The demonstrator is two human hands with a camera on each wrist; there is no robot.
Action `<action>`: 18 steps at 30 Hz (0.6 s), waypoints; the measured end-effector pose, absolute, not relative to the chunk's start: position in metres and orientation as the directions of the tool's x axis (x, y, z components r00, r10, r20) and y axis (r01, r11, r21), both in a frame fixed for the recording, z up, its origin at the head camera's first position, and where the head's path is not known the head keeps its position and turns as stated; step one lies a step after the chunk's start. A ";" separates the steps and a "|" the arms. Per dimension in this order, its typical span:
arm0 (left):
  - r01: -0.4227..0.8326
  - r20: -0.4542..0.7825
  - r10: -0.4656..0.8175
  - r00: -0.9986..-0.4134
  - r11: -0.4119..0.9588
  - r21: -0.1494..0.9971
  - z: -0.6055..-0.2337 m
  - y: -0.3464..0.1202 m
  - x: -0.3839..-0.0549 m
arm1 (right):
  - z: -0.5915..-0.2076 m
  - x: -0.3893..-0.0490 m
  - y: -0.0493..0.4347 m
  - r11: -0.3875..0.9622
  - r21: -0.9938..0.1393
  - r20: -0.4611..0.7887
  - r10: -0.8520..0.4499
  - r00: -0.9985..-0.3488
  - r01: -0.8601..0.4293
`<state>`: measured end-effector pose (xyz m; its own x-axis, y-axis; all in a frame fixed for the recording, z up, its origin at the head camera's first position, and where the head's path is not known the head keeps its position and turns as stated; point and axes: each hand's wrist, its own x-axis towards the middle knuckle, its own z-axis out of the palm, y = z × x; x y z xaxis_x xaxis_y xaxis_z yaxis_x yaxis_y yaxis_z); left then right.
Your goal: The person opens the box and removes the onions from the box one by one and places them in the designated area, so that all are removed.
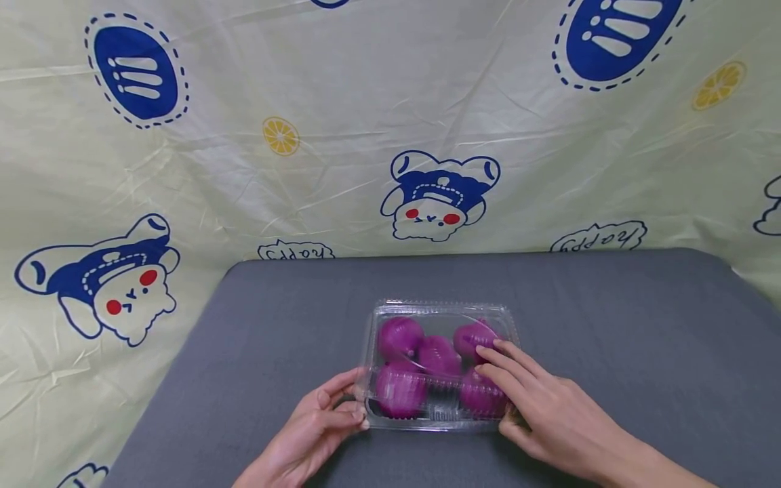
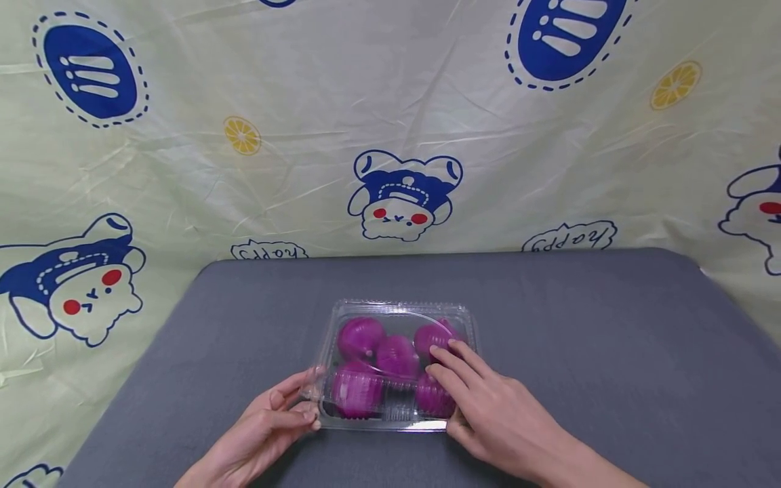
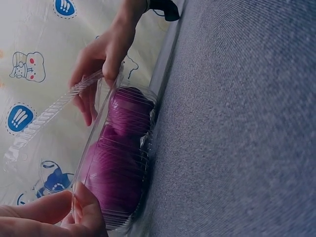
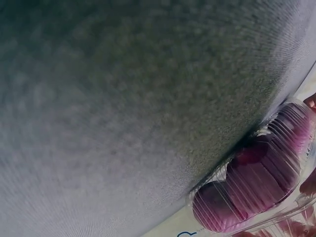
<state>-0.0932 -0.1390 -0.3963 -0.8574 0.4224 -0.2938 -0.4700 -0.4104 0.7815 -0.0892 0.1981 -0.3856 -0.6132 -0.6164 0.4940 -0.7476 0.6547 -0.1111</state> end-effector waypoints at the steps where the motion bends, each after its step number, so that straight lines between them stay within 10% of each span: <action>1: -0.470 -0.292 0.425 -0.857 -0.411 0.781 -0.396 -0.139 -0.093 | -0.385 -0.090 0.199 0.643 -0.110 0.497 -0.625 -0.602 -0.758; 18: -0.312 -0.247 0.329 -0.911 -0.161 0.936 -0.392 -0.134 -0.089 | -0.363 -0.085 0.210 0.685 -0.217 0.362 -0.605 -0.709 -0.695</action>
<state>-0.0886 -0.1340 -0.3916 -0.9114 0.3292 -0.2471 -0.3121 -0.1612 0.9363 -0.0850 0.2095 -0.3633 -0.7093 -0.6049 0.3618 -0.6951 0.6855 -0.2167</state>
